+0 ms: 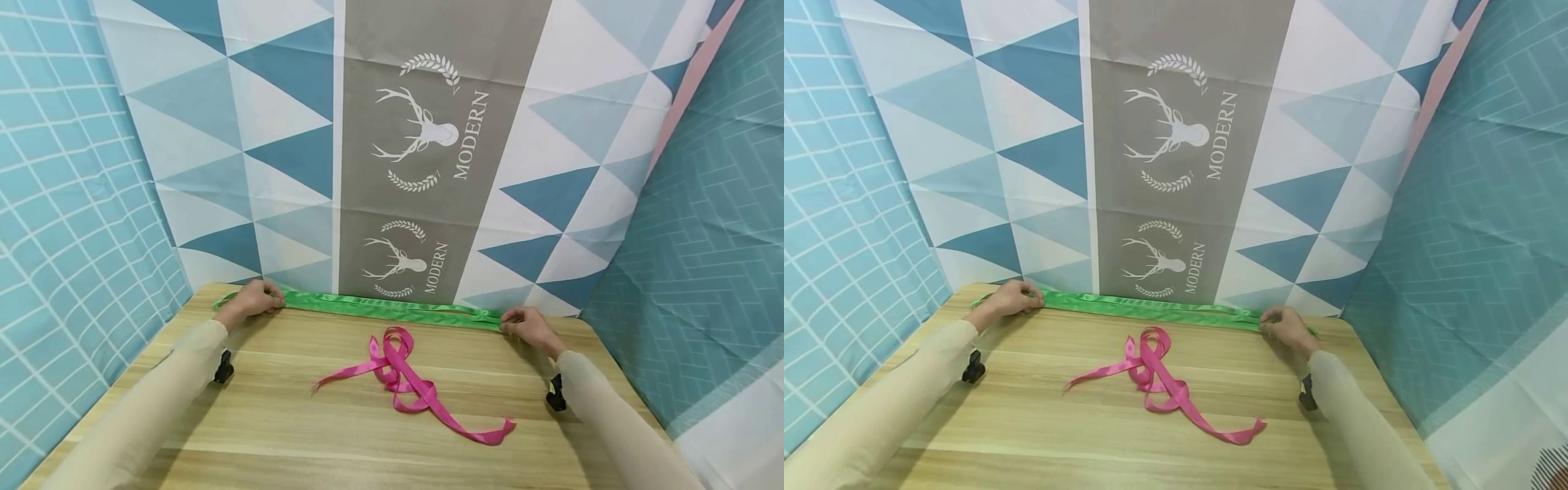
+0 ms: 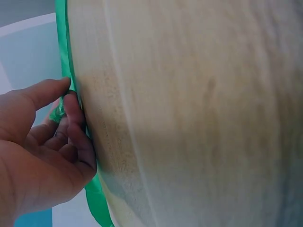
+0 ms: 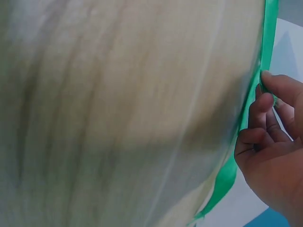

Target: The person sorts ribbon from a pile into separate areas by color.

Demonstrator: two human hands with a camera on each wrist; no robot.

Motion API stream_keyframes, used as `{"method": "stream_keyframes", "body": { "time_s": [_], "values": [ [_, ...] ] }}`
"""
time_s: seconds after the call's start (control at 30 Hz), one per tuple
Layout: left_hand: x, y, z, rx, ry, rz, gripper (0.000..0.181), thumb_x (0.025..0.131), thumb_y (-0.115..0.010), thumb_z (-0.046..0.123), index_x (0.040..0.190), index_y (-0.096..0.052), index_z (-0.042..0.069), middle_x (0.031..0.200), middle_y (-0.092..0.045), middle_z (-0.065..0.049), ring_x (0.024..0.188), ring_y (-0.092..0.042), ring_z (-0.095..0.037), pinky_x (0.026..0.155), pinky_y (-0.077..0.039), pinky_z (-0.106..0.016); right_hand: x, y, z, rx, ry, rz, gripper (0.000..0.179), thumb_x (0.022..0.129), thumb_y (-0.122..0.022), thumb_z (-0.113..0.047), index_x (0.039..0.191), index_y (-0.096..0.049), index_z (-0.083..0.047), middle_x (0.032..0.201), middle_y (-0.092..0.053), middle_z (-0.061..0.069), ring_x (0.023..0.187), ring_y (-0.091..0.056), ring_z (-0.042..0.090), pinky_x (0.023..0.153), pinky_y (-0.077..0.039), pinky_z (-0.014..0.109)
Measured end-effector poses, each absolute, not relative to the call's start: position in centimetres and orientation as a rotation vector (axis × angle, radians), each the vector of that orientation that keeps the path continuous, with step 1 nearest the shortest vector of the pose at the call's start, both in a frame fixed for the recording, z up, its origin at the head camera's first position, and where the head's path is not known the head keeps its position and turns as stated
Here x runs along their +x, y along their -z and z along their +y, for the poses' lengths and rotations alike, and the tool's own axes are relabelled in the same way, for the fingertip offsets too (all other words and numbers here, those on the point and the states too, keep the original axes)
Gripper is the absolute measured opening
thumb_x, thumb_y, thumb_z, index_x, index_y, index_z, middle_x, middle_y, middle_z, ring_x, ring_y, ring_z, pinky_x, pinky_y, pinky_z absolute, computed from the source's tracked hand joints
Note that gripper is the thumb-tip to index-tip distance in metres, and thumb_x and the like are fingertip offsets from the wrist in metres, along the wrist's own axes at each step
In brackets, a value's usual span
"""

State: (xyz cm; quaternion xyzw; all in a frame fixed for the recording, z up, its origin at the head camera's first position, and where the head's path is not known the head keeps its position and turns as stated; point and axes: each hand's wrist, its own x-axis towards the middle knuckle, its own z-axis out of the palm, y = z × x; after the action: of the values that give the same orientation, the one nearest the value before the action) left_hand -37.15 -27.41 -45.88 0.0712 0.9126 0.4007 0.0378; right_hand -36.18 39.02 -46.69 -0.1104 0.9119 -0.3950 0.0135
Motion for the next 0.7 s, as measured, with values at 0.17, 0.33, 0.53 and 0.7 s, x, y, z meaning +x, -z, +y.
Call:
{"method": "stream_keyframes", "body": {
  "time_s": [0.17,0.33,0.53,0.7],
  "values": [
    [-37.1,46.0,-27.1,0.211,-1.219,2.837,0.027,0.098,-0.068,0.013,0.115,-0.064,-0.007,0.093,-0.064,-0.013,0.079,-0.062,-0.025,0.071,-0.051,-0.04,-36.4,47.3,38.8,-0.285,1.209,2.869,0.015,0.097,-0.069,-0.008,0.108,-0.069,0.003,0.09,-0.065,0.01,0.077,-0.06,0.027,0.066,-0.05,0.039],
    [-36.9,46.0,-26.9,0.174,-1.216,2.87,0.032,0.096,-0.068,0.013,0.119,-0.062,-0.009,0.086,-0.066,-0.012,0.075,-0.062,-0.025,0.07,-0.051,-0.041,-36.6,47.6,38.5,-0.252,1.177,2.888,0.016,0.097,-0.07,-0.01,0.109,-0.069,0.002,0.092,-0.065,0.01,0.078,-0.059,0.024,0.067,-0.05,0.037],
    [-36.5,45.5,-27.0,0.167,-1.125,2.913,0.044,0.097,-0.066,0.017,0.129,-0.056,-0.013,0.094,-0.069,-0.019,0.085,-0.066,-0.031,0.083,-0.052,-0.051,-36.0,46.8,38.2,-0.263,1.176,2.864,0.023,0.099,-0.068,-0.012,0.115,-0.066,0.005,0.094,-0.065,0.013,0.078,-0.061,0.028,0.069,-0.05,0.041],
    [-36.0,43.6,-27.5,0.192,-1.008,3.013,0.054,0.101,-0.059,0.029,0.132,-0.05,-0.014,0.12,-0.061,-0.032,0.101,-0.062,-0.043,0.087,-0.048,-0.058,-35.1,44.6,38.1,-0.24,1.079,2.917,0.032,0.103,-0.063,-0.024,0.12,-0.064,0.003,0.107,-0.065,0.017,0.093,-0.063,0.033,0.079,-0.051,0.048]
  ]
}}
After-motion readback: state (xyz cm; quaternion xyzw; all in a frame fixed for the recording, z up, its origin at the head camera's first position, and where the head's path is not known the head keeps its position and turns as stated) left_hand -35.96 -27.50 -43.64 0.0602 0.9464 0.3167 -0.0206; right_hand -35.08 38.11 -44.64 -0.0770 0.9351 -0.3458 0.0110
